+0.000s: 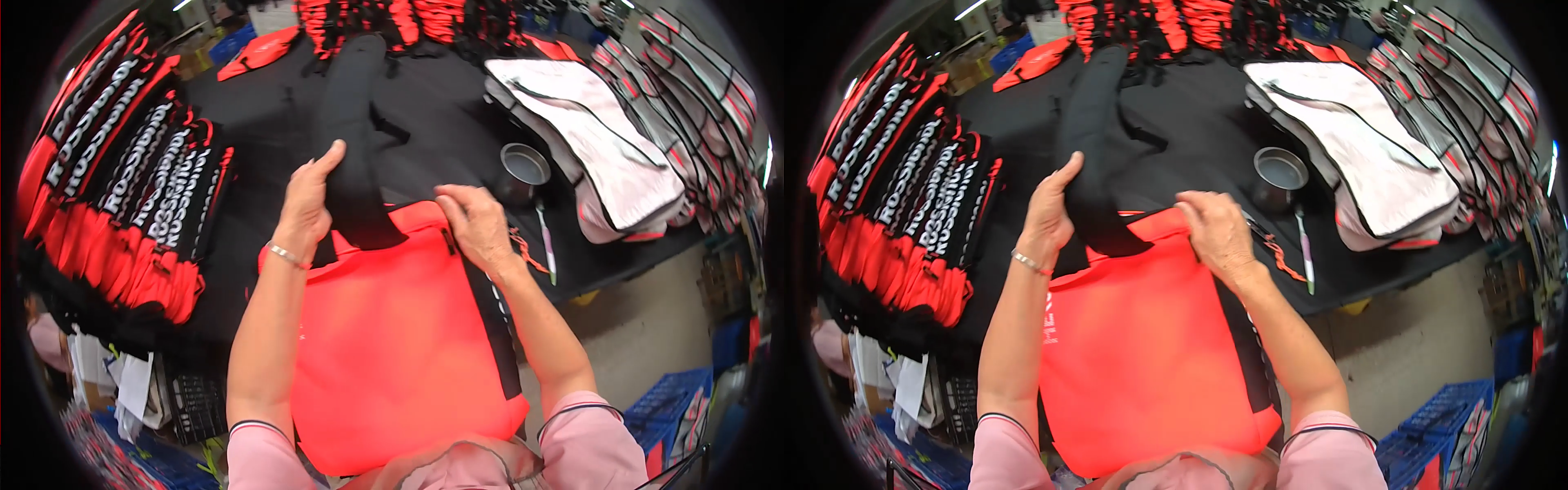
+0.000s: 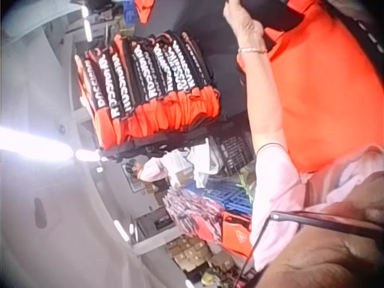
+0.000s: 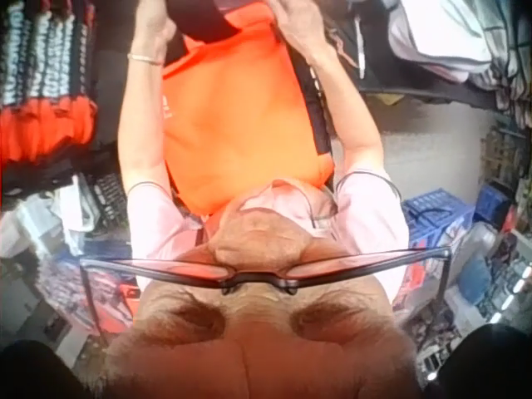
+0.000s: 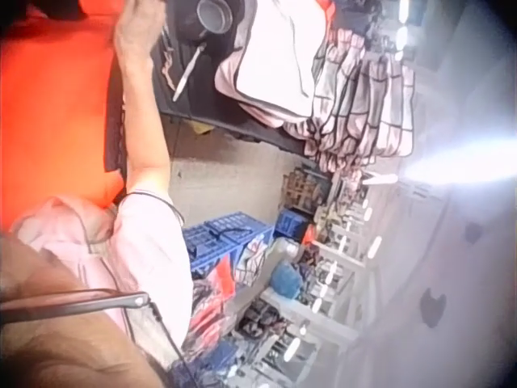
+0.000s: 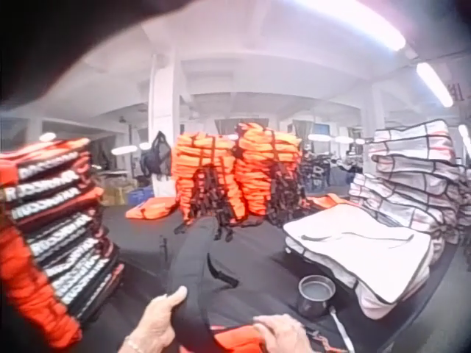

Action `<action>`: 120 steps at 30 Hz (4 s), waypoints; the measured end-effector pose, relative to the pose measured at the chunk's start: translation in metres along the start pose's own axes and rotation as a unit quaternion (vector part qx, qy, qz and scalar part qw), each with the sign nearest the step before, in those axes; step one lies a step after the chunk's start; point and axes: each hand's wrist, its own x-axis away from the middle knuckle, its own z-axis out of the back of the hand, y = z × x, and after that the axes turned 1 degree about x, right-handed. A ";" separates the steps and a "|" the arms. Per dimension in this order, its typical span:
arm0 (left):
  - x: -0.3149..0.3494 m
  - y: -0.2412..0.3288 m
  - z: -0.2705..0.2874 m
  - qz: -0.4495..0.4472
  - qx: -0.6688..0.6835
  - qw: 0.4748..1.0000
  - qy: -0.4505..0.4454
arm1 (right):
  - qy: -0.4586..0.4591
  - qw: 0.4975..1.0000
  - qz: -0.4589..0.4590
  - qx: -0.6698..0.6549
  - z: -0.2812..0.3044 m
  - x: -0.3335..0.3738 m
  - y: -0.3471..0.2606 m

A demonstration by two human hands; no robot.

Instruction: Inspecting and trimming loose threads on a red and black backpack using a small blade.

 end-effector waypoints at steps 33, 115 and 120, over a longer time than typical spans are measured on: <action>0.117 -0.075 -0.050 0.257 -0.053 0.963 -0.066 | -0.063 0.998 0.008 0.009 0.080 0.074 -0.026; 0.255 -0.118 -0.016 -0.239 -0.352 0.899 -0.101 | -0.149 0.970 -0.177 -0.081 0.106 0.176 -0.112; 0.253 -0.123 -0.015 -0.262 -0.350 0.893 -0.107 | -0.161 0.975 -0.145 -0.044 0.109 0.170 -0.112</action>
